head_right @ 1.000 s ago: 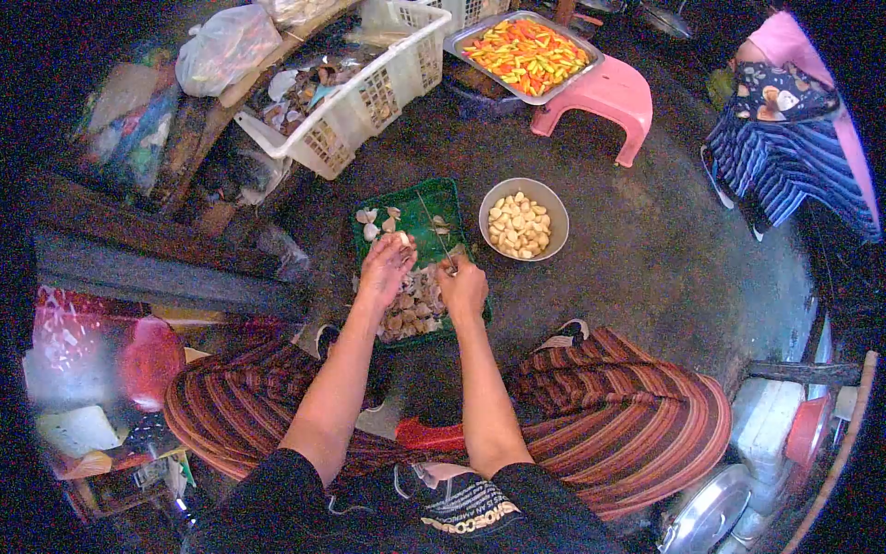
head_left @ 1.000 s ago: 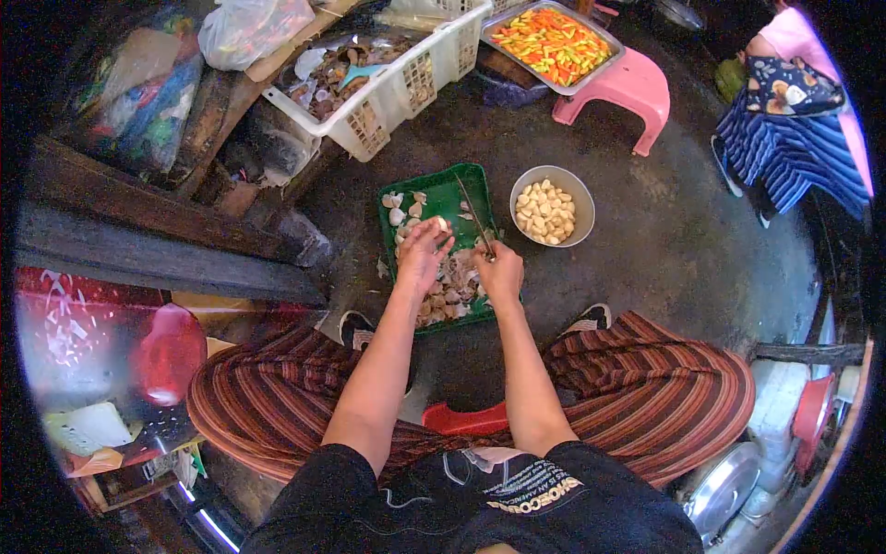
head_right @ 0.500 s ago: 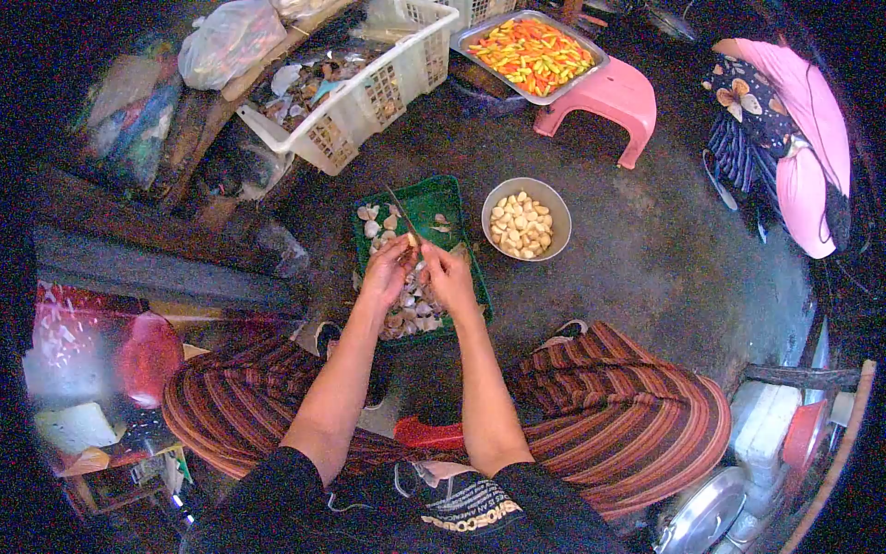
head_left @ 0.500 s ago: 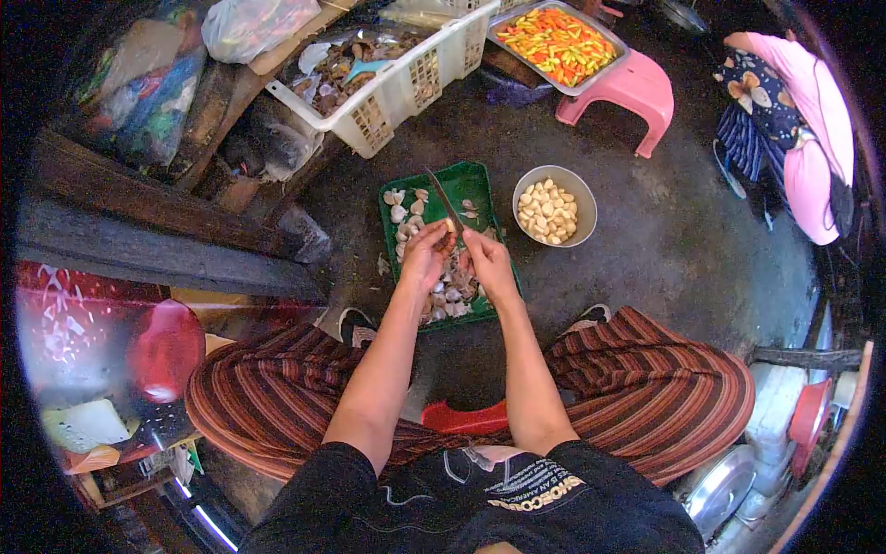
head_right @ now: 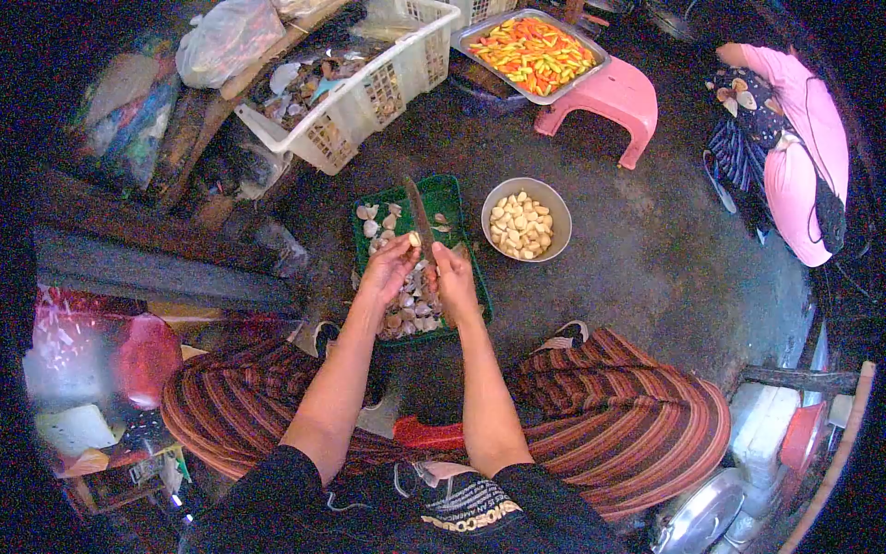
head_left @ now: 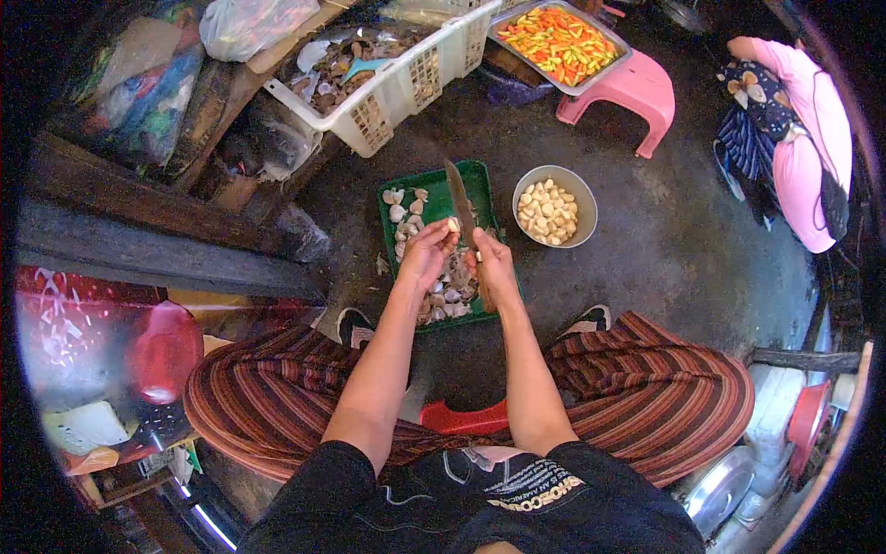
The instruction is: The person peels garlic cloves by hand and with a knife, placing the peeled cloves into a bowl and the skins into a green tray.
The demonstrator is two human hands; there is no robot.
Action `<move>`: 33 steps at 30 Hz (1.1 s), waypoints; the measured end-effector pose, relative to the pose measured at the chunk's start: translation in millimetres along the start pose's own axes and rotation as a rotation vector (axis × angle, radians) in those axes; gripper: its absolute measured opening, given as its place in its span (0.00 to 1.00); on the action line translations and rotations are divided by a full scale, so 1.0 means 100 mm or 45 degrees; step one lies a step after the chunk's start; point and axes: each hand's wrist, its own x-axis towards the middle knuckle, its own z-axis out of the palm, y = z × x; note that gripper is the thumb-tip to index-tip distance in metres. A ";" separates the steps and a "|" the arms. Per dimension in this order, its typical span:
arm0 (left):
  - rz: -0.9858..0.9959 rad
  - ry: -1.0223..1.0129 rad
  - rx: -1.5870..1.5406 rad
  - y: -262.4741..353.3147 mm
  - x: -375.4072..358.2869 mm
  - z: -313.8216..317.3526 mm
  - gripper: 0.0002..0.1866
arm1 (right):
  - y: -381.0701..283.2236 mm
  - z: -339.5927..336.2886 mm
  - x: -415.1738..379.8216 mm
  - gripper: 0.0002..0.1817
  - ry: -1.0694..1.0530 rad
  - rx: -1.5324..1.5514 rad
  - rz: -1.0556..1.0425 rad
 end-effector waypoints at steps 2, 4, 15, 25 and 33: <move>0.043 0.030 0.073 0.01 -0.03 0.08 0.11 | -0.01 -0.02 0.00 0.19 0.035 -0.054 0.010; 0.119 0.089 0.321 -0.03 0.03 0.10 0.11 | 0.01 -0.03 0.00 0.19 -0.038 -0.206 -0.085; 0.321 0.251 0.708 -0.29 0.18 0.16 0.12 | 0.26 -0.35 0.02 0.20 0.330 -0.097 0.173; 0.985 0.070 1.549 -0.31 1.20 0.65 0.10 | 0.59 -0.54 0.06 0.24 0.554 -0.734 0.125; 0.413 -0.179 2.146 -0.55 1.04 -0.51 0.17 | 0.70 -0.73 0.19 0.20 0.703 -1.074 0.091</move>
